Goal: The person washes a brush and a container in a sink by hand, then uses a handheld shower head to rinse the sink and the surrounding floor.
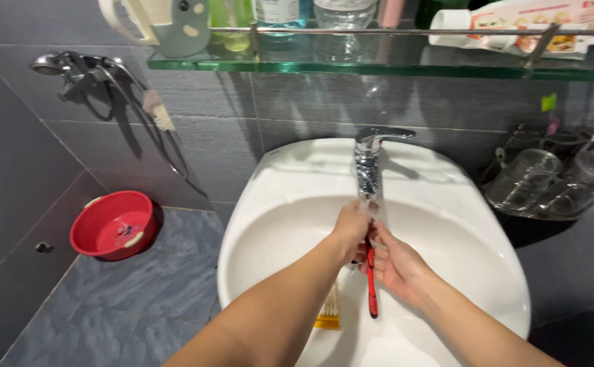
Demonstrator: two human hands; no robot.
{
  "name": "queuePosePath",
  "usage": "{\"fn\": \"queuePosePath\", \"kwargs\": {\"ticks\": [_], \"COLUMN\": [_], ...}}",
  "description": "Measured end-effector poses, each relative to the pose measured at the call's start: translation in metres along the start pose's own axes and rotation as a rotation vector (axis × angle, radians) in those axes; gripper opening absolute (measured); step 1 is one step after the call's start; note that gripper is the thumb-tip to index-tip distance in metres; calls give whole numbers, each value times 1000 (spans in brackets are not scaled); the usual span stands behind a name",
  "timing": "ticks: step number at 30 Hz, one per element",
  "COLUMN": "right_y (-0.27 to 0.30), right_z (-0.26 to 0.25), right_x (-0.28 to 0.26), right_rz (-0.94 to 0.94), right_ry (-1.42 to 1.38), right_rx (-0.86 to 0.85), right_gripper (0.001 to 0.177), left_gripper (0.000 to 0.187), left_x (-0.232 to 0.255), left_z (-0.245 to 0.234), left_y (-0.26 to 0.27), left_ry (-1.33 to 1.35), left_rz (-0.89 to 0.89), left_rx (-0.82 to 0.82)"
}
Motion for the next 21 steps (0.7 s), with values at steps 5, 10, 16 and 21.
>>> {"fn": "queuePosePath", "kwargs": {"ticks": [5,10,16,21], "right_y": [-31,-55,-66,-67], "right_z": [0,30,51,56], "right_x": [2,-23,-33,-37], "right_rz": [-46,-119,-36,-43], "right_ry": [-54,30,-14,-5], "right_rx": [-75,-175,-136,-156], "right_gripper": [41,43,63,50], "left_gripper": [48,46,43,29], "left_x": [32,21,-53,-88], "left_z": [-10,-34,-42,-8], "left_y": [25,30,31,45], "left_ry": [-532,-239,-202,-184], "left_rz": [172,400,59,-73], "left_rx": [1,-47,-105,-293]}}
Point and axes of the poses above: each hand's wrist, its own y-axis away from the middle knuckle, its own z-axis out of the palm, x = y × z, the point moved 10 cm from there along -y, towards the middle knuckle, and after that the axes turned 13 degrees about -x, right-handed, at the moved point
